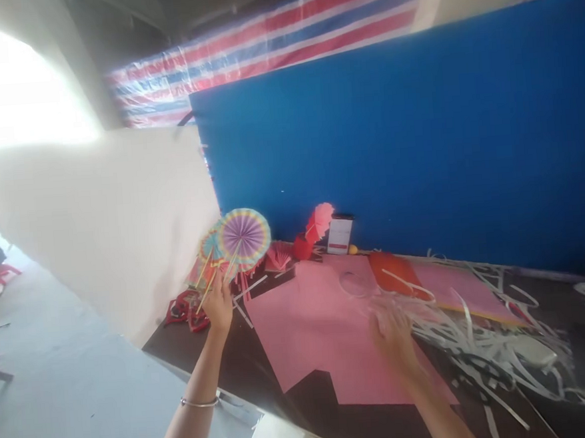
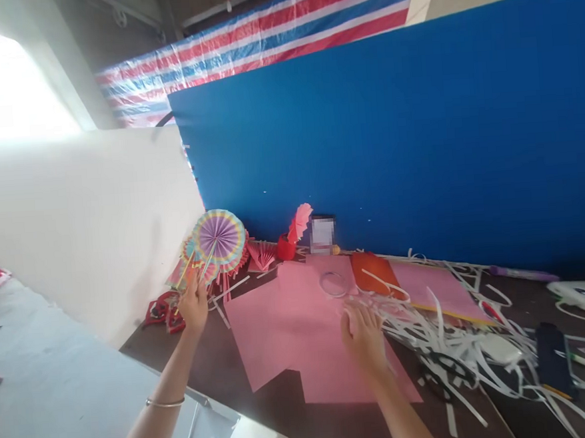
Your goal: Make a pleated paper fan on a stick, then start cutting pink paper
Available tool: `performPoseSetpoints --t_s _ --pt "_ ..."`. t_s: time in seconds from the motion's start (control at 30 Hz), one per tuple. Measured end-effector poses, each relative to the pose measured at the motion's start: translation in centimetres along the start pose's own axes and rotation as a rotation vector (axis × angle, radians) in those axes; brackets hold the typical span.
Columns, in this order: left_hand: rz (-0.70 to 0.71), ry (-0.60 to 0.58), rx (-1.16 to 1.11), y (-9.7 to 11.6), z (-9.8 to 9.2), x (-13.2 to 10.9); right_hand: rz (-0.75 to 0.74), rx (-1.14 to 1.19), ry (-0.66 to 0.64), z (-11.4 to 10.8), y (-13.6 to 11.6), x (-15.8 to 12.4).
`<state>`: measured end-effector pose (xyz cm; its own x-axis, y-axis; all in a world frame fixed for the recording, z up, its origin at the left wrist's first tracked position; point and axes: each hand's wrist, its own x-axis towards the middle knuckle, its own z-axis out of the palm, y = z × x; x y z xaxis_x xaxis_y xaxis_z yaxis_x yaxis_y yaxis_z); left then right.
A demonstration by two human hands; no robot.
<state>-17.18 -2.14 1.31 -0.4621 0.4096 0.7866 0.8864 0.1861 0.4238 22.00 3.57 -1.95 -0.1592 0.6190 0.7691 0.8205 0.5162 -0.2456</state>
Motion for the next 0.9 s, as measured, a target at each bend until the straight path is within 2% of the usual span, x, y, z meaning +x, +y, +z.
performPoseSetpoints --t_s 0.13,0.3,0.43,0.57,0.7,0.9 --pt "-0.204 -0.046 0.123 -3.5 -1.1 0.7 -0.008 -0.006 -0.110 0.5 -0.1 -0.1" --pt "-0.328 -0.193 0.248 -5.5 -1.8 2.0 0.020 0.021 -0.094 1.6 0.5 -0.2" --pt "-0.343 -0.266 0.254 -6.1 -2.1 2.9 0.004 0.069 -0.118 1.9 0.6 0.0" --pt "-0.323 -0.299 0.224 -6.4 -1.7 3.2 0.019 0.111 -0.139 1.3 0.1 0.4" --pt "-0.324 -0.280 0.218 -6.4 -1.1 3.4 0.056 0.141 -0.181 0.5 -0.5 1.0" --pt "-0.335 -0.244 0.239 -6.5 -0.1 4.3 0.062 0.148 -0.174 0.5 -0.5 1.2"
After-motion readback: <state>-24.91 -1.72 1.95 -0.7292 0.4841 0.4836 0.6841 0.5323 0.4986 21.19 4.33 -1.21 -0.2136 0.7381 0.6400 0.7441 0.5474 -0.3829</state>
